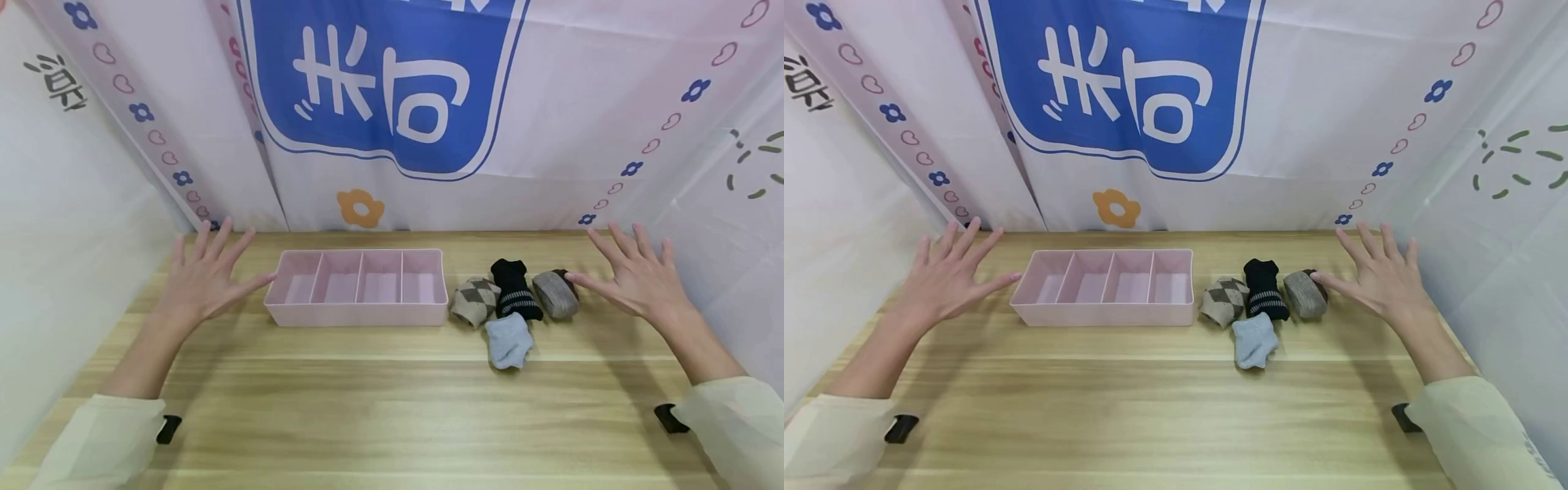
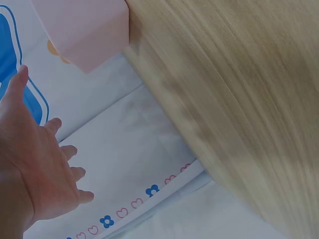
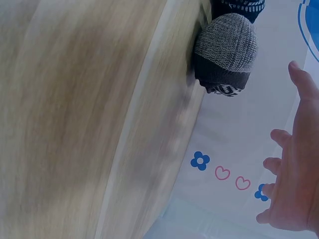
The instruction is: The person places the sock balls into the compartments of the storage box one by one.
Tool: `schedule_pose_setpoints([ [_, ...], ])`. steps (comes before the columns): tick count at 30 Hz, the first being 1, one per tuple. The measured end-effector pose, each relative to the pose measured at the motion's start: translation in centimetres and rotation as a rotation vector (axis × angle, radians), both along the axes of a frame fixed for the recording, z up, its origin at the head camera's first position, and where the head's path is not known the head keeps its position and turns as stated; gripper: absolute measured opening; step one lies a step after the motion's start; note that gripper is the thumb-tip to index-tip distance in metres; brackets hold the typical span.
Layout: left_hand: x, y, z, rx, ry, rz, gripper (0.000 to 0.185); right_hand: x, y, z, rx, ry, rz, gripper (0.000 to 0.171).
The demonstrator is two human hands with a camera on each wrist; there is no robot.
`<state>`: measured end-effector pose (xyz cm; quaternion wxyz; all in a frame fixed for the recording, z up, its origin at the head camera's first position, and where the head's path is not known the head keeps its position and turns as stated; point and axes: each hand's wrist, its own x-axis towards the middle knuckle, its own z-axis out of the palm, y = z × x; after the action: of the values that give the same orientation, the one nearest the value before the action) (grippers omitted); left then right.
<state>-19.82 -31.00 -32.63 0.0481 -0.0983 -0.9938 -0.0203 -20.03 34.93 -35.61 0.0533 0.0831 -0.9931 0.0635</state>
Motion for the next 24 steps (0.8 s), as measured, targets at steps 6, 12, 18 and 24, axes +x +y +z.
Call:
schedule_pose_setpoints([
  [6, 0.0, -0.1, -0.1, -0.002, 0.012, -0.008, 0.095, 0.0, -0.1, 0.1, -0.003, 0.001, 0.002, 0.095],
  [12, 0.0, 0.2, 0.1, 0.009, -0.012, -0.024, 0.096, 0.0, -0.3, 0.1, 0.004, 0.005, 0.006, 0.095],
  [18, -0.3, 0.9, 0.1, 0.037, -0.086, -0.078, 0.098, 0.2, -0.3, 0.1, -0.004, 0.001, 0.018, 0.095],
  [24, -1.2, 1.2, -0.5, 0.156, -0.137, -0.211, 0.103, 0.3, -0.2, 0.0, -0.030, -0.029, 0.026, 0.093],
])
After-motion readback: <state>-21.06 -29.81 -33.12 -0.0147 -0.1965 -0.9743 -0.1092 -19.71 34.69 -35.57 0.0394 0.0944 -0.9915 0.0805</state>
